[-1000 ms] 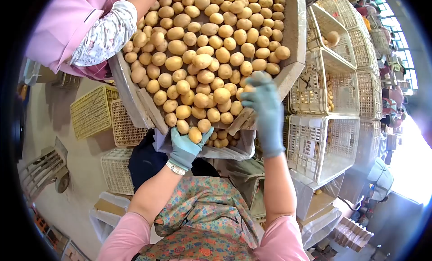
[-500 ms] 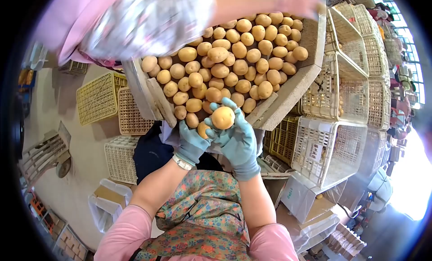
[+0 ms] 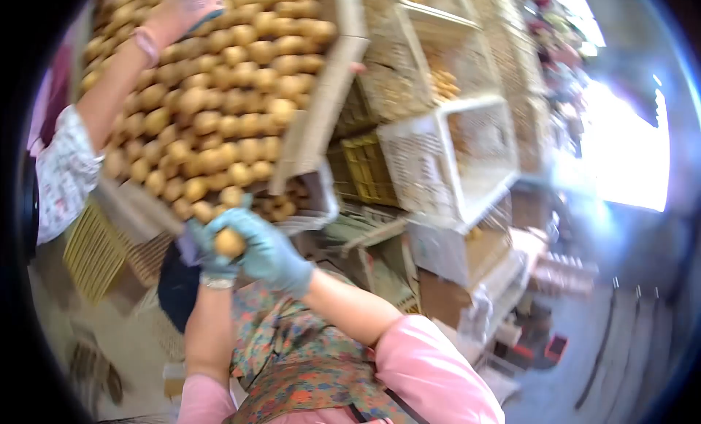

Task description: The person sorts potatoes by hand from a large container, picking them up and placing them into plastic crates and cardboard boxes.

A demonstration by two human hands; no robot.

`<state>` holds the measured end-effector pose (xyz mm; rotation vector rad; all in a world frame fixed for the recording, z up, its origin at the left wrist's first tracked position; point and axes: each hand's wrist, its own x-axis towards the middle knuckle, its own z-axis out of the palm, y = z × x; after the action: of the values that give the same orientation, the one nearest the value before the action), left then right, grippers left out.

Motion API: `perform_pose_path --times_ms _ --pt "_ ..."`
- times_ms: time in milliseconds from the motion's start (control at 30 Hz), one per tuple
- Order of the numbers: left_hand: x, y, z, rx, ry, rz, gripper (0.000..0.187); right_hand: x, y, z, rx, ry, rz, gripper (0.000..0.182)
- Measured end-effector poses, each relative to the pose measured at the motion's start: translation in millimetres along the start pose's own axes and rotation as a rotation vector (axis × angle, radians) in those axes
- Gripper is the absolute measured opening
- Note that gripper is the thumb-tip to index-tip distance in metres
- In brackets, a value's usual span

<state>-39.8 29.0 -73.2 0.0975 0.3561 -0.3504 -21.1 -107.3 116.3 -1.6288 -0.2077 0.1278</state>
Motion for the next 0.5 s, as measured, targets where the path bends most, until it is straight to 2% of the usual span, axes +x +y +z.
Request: perform_pose_path --times_ms 33,67,100,133,200,233,267,300,333,367,433,467,500 --pt "-8 6 6 -0.162 -0.023 -0.091 0.06 -9 5 7 0.044 0.049 -0.09 0.03" --pt "-8 3 33 -0.181 0.024 -0.02 0.06 -18 2 8 0.726 0.02 0.38 0.018" --pt "-9 1 61 -0.198 0.07 0.052 0.06 -30 2 0 0.707 0.057 0.369 0.018" --pt "-9 -4 100 0.181 0.166 0.246 0.061 -45 10 -9 0.325 0.014 0.225 0.02" --pt "5 0 96 0.09 0.323 0.236 0.066 -81 34 -36 -0.429 -0.098 -0.052 0.025" --pt "8 1 96 -0.074 0.344 0.147 0.067 -98 46 -50 -0.797 -0.162 -0.192 0.027" --pt "9 7 95 -0.235 0.367 0.079 0.068 -127 44 -86 -0.805 -0.079 0.071 0.032" --pt "11 5 85 -0.264 0.356 0.082 0.072 -150 36 -137 -1.089 -0.092 0.243 0.03" --pt "11 4 103 -0.302 0.405 0.089 0.072 -136 -33 -173 -1.189 -0.127 0.621 0.022" --pt "9 3 95 -0.43 0.188 0.041 0.065 -171 -33 -232 -1.328 -0.015 0.689 0.022" --pt "10 1 78 -0.414 0.169 0.057 0.067 -244 -57 -339 -1.541 0.301 0.732 0.022" --pt "6 -1 81 -0.364 0.152 0.098 0.066 -270 -69 -385 -1.635 0.399 0.786 0.023" --pt "1 -4 83 -0.317 0.128 0.129 0.065 -303 -83 -429 -1.722 0.388 0.808 0.03"
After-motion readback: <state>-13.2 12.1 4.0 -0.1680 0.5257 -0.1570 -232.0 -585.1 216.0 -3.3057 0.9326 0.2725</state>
